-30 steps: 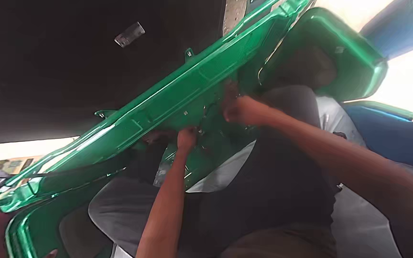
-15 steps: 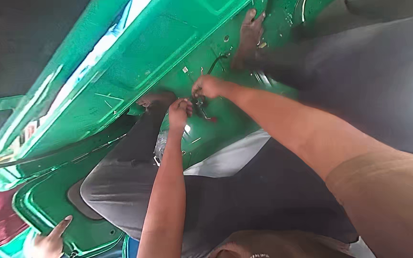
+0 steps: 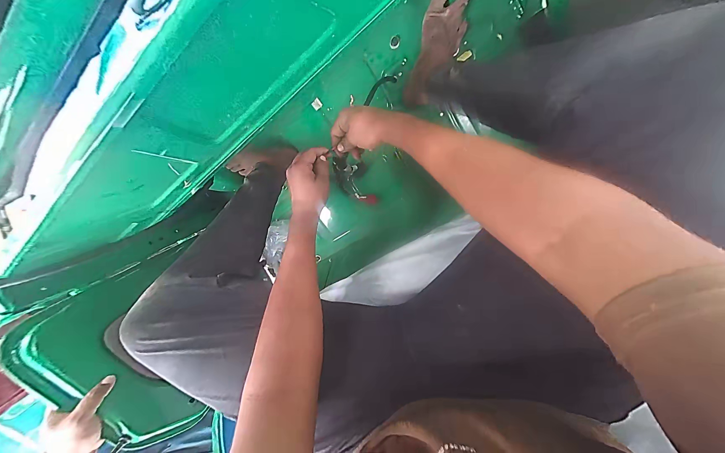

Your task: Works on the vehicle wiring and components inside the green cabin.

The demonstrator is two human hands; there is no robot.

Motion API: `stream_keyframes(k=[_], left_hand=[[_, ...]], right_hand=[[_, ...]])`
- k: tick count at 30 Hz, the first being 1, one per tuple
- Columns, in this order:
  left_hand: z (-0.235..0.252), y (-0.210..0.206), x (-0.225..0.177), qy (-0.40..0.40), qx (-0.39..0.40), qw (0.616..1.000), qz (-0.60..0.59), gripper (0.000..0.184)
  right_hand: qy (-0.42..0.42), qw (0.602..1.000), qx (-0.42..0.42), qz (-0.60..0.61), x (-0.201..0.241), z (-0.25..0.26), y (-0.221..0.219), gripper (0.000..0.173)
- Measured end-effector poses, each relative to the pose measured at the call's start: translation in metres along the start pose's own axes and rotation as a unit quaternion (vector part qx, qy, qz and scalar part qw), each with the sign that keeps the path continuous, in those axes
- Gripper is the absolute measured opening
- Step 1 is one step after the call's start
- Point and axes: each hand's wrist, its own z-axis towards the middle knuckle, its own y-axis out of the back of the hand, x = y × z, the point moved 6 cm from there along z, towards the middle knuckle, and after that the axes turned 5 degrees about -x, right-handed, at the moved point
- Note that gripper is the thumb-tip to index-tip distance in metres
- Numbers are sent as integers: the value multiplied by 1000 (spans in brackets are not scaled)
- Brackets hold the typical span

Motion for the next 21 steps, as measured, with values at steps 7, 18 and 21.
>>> stream_keyframes(k=[7,18,21], left_hand=[[6,-10,-12,49,38,940,-336,25],[15,-20,-59,14,-23,887,-461,24],[15,-23,-71,7,-45,892,-449,24]], right_hand=[[33,994,-40,93,-1,-11,18,15],[29,918,-354,175,-1,-85,47,10],[10,916,-366,164,3,-104,45,15]])
